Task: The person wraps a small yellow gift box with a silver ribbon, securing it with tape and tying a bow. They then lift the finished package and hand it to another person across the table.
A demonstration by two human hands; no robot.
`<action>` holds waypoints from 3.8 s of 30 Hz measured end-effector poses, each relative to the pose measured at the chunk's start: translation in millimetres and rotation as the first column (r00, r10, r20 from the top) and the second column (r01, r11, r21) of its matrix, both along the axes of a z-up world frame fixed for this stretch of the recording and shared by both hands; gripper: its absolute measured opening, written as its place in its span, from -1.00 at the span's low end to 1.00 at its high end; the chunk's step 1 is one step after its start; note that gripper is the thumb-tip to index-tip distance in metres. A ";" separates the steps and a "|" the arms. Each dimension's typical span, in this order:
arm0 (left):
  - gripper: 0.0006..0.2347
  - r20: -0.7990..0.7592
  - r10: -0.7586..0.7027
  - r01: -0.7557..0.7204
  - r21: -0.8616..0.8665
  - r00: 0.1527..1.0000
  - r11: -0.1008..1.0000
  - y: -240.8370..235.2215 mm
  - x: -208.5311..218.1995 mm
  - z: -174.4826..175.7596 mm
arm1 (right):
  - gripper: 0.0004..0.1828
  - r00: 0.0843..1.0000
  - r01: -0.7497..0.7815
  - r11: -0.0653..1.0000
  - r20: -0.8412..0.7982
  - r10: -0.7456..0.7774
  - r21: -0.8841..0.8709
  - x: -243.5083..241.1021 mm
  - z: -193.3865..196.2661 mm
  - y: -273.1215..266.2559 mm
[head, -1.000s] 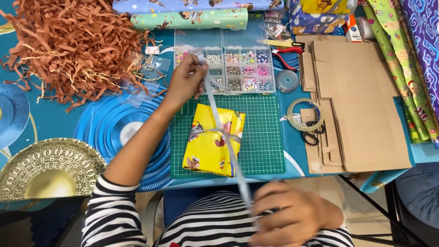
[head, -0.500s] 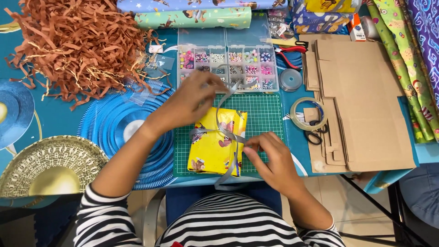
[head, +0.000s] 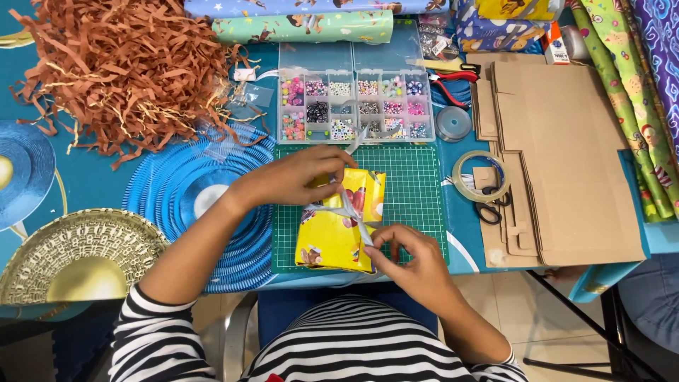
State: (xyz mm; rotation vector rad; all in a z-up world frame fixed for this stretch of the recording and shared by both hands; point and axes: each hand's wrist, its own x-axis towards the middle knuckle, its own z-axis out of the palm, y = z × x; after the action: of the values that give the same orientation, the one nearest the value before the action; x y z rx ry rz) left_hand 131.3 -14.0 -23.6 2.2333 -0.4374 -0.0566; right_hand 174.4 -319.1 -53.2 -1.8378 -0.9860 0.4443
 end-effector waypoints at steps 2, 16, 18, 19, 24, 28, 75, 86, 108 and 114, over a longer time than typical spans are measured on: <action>-0.92 0.059 0.048 -0.046 -0.044 0.997 0.998 -0.4 -0.4 -40.9 | -0.79 0.999 -0.012 1.000 -0.034 0.012 -0.020 -7.8 -3.6 -9.9; -0.80 0.194 0.666 -0.689 0.307 0.721 0.657 -62.5 -69.2 -45.7 | -0.80 0.939 -0.083 0.994 0.339 0.056 0.066 10.2 -14.6 -11.0; -0.81 0.142 0.628 -0.637 0.313 0.765 0.704 -56.8 -79.3 -43.4 | -0.74 0.907 -0.071 0.995 0.420 0.036 0.069 13.2 -17.3 -11.1; -0.81 0.141 0.630 -0.638 0.314 0.764 0.703 -50.4 -83.4 -37.3 | -0.74 0.908 -0.073 0.995 0.418 0.038 0.069 12.9 -17.6 -14.2; -0.79 -0.100 0.522 -0.524 0.010 0.847 0.852 -32.9 -101.4 -29.1 | -0.64 0.940 -0.103 0.994 0.328 0.088 0.029 6.0 -13.3 -28.5; -0.79 -0.091 0.530 -0.529 0.032 0.843 0.848 -43.8 -102.2 -24.0 | -0.59 0.983 -0.028 0.997 0.183 0.014 0.071 -8.5 -4.0 -25.3; -0.87 -0.313 0.315 -0.408 -0.304 0.896 0.861 13.9 -90.3 -49.1 | -0.83 0.961 -0.132 0.985 -0.258 0.099 -0.112 98.2 -38.7 -36.3; -0.90 -0.355 0.270 -0.361 -0.221 0.895 0.906 31.3 -79.3 -36.0 | -0.78 0.948 -0.098 0.978 -0.316 0.036 -0.183 92.7 -32.1 -46.9; -0.90 -0.565 0.208 -0.488 -0.405 0.798 0.773 27.5 -80.5 -92.2 | -0.77 0.993 -0.118 0.889 -0.030 0.117 -0.442 91.5 -59.2 -21.6; -0.93 -0.412 0.391 -0.459 -0.078 0.823 0.885 13.0 -78.8 -86.9 | -0.79 0.992 -0.101 0.896 0.024 0.124 -0.432 86.2 -50.4 -9.1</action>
State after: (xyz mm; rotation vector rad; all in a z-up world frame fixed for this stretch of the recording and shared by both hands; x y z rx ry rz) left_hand 52.5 -1.0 -110.5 2.0300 0.2726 -0.2094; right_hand 260.7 -328.2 -103.7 -2.2001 -1.0966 0.7371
